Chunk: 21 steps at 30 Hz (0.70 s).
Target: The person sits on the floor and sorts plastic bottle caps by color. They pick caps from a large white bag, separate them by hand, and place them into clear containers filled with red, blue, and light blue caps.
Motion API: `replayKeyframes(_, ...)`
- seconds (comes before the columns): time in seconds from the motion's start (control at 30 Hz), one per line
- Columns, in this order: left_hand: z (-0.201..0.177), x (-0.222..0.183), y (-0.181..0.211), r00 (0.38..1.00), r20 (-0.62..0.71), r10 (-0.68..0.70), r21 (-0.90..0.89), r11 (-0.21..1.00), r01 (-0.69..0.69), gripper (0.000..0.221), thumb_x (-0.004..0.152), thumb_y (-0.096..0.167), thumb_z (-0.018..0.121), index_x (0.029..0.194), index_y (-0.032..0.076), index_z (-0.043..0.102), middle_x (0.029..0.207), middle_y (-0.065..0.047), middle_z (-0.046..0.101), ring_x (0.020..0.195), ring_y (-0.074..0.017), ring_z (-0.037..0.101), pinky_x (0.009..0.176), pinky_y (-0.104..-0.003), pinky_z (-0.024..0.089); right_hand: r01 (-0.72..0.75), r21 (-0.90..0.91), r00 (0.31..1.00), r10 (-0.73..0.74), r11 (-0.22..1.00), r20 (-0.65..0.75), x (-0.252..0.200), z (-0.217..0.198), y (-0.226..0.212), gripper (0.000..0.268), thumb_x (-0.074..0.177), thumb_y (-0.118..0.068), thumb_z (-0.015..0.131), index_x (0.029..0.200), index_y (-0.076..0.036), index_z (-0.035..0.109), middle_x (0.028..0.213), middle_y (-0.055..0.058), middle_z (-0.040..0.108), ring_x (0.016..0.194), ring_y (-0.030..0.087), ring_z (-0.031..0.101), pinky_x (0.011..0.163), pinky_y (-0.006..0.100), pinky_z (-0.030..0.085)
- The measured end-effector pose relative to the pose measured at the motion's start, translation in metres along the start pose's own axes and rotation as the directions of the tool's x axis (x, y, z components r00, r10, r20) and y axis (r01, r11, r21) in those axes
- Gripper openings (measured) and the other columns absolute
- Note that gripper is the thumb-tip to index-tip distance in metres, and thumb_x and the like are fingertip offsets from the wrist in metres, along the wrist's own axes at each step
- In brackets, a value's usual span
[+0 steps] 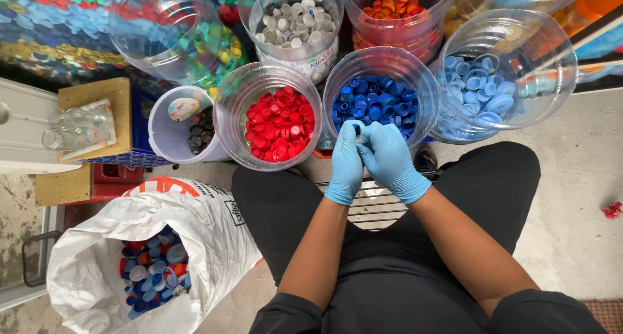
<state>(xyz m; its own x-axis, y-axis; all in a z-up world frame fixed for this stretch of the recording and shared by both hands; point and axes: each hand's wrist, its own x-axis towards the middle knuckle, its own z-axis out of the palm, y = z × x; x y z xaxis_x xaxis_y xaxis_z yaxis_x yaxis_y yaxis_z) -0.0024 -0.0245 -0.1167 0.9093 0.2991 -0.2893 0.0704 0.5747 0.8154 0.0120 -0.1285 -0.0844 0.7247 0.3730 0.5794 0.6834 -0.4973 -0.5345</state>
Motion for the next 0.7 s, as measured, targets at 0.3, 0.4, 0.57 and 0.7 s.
replayKeyframes(0.3,0.007,-0.056,0.042,0.967,0.240,0.086,0.043,0.994,-0.099,0.025,0.113,0.031,0.050,0.108,0.011,0.062,0.100,-0.005,0.062,0.097,-0.0149,0.060,0.104,-0.035,0.048,0.079,0.126,0.990,-0.064,0.989,-0.122,0.005,-0.044,-0.052,0.014,0.092,-0.015,0.081,0.101,-0.016,0.072,0.082,-0.003,0.062,0.074,0.026,0.061,0.073,0.039,0.048)
replayKeyframes(0.4,0.005,-0.056,0.044,0.958,0.276,0.082,-0.055,0.996,-0.069,0.021,0.113,0.032,0.048,0.106,0.013,0.056,0.101,-0.001,0.056,0.093,-0.0125,0.056,0.098,-0.030,0.047,0.140,0.045,0.977,-0.130,0.989,-0.171,0.000,-0.041,-0.053,0.011,0.091,-0.014,0.082,0.093,-0.013,0.071,0.084,0.001,0.062,0.073,0.026,0.058,0.073,0.039,0.047)
replayKeyframes(0.57,0.010,-0.055,0.048,0.961,0.272,-0.038,-0.300,0.946,0.122,0.036,0.113,0.043,0.043,0.105,0.010,0.052,0.094,-0.003,0.053,0.081,-0.0097,0.056,0.076,-0.021,0.049,0.162,0.070,0.954,-0.138,0.984,-0.267,-0.001,-0.041,-0.053,0.011,0.089,-0.006,0.083,0.091,-0.009,0.073,0.087,0.006,0.065,0.073,0.028,0.060,0.071,0.040,0.049)
replayKeyframes(0.7,0.002,-0.046,0.046,0.944,0.302,-0.133,-0.385,0.889,0.248,0.034,0.110,0.046,0.048,0.120,0.014,0.051,0.098,-0.003,0.048,0.084,-0.0161,0.056,0.073,-0.030,0.052,0.017,0.340,0.946,0.096,0.940,-0.311,0.004,-0.049,-0.048,0.007,0.093,-0.002,0.080,0.099,-0.005,0.077,0.094,0.010,0.071,0.080,0.027,0.066,0.074,0.038,0.053)
